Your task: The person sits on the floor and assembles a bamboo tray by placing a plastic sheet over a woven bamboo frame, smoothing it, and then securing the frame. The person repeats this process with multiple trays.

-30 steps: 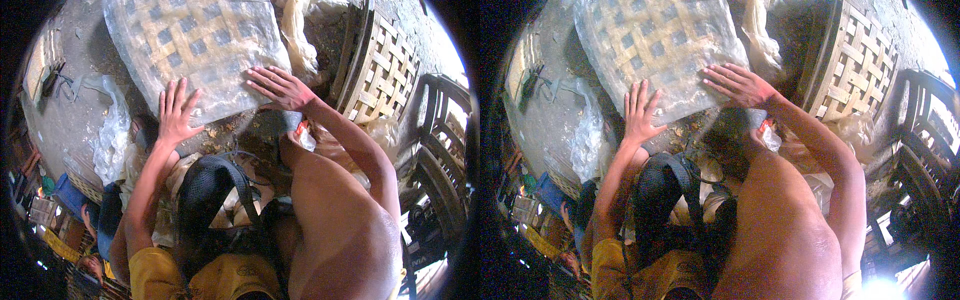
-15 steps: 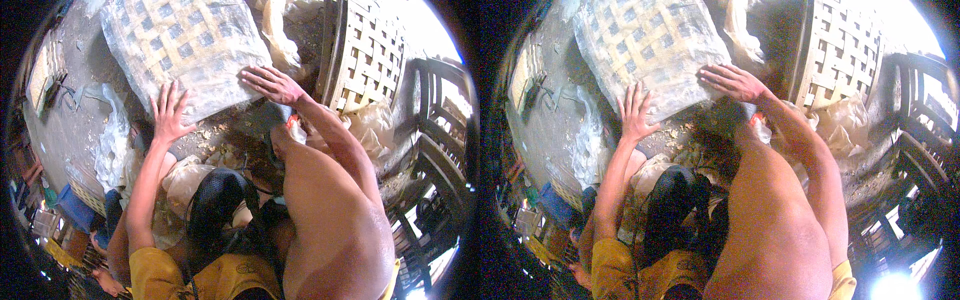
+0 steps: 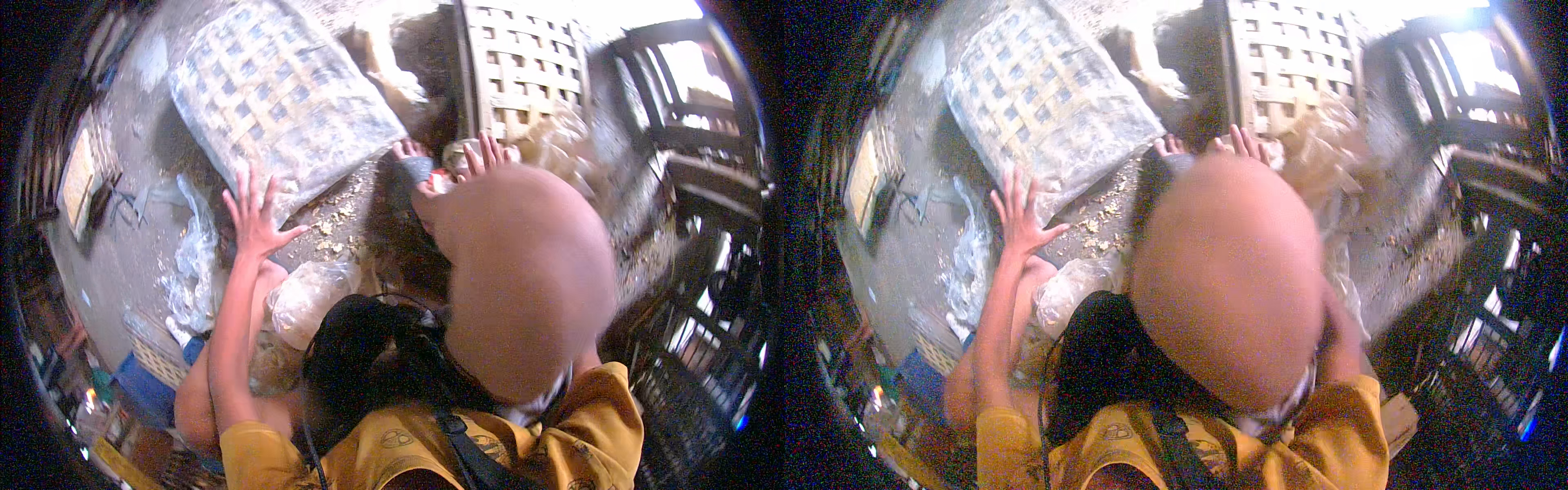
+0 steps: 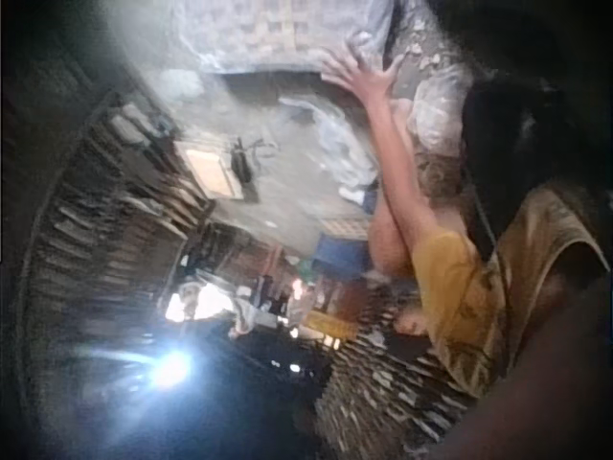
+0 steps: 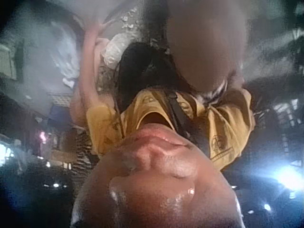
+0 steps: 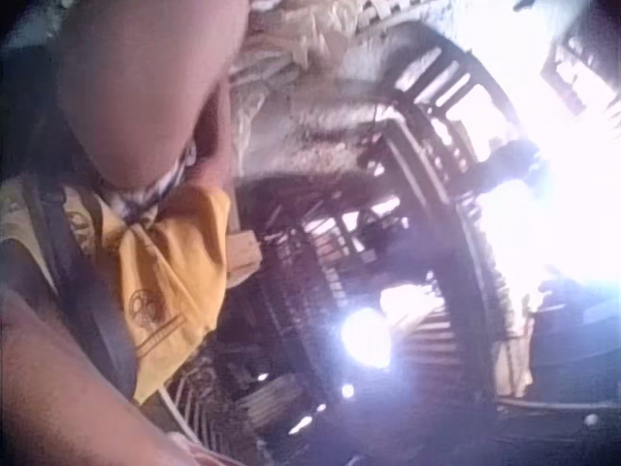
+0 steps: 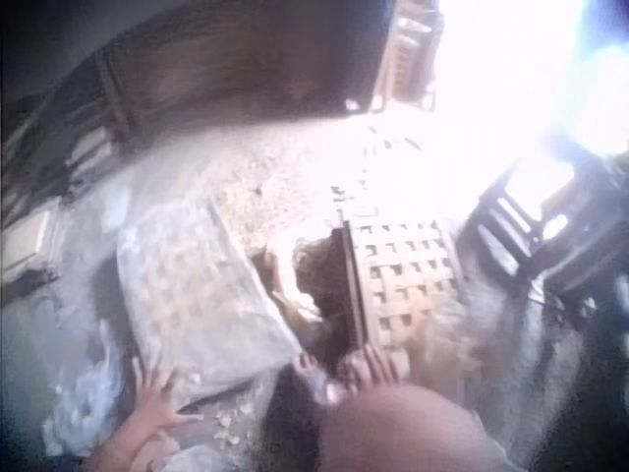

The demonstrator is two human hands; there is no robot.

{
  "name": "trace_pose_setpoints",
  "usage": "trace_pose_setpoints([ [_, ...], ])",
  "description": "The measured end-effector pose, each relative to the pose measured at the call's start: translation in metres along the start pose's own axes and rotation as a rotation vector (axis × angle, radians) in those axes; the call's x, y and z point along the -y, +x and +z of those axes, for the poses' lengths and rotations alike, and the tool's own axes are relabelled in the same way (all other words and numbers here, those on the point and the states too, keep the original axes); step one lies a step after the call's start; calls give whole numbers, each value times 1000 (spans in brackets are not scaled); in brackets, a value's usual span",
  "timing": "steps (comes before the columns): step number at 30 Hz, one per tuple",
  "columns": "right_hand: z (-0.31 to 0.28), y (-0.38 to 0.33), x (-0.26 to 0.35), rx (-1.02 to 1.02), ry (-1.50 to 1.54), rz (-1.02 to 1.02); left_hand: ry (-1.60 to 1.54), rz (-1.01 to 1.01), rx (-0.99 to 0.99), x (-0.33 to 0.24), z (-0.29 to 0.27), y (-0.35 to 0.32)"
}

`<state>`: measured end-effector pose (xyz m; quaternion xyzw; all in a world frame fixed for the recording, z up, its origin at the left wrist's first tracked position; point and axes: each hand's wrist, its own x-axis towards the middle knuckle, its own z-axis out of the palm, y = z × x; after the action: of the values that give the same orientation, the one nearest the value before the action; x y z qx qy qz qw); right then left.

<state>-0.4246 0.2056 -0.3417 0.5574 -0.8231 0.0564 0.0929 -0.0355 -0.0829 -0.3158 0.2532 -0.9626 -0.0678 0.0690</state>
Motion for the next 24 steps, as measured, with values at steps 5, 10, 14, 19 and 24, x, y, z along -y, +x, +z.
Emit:
trace_pose_setpoints([
  [5, -120, -46, -15, -196, 130, 354, 140, -74, -3, -12, -45, -25],
  [10, -119, -112, -69, -201, 273, 913, 196, -106, -122, -37, -89, 3],
  [14, -63, -135, -77, -305, 448, 956, 117, -78, -188, -81, -152, 31],
  [19, -105, -71, -45, -173, 385, 913, -105, -108, -376, -138, -217, 26],
  [24, -120, -39, -50, -136, 581, 757, -482, -267, -523, -210, -246, 30],
])
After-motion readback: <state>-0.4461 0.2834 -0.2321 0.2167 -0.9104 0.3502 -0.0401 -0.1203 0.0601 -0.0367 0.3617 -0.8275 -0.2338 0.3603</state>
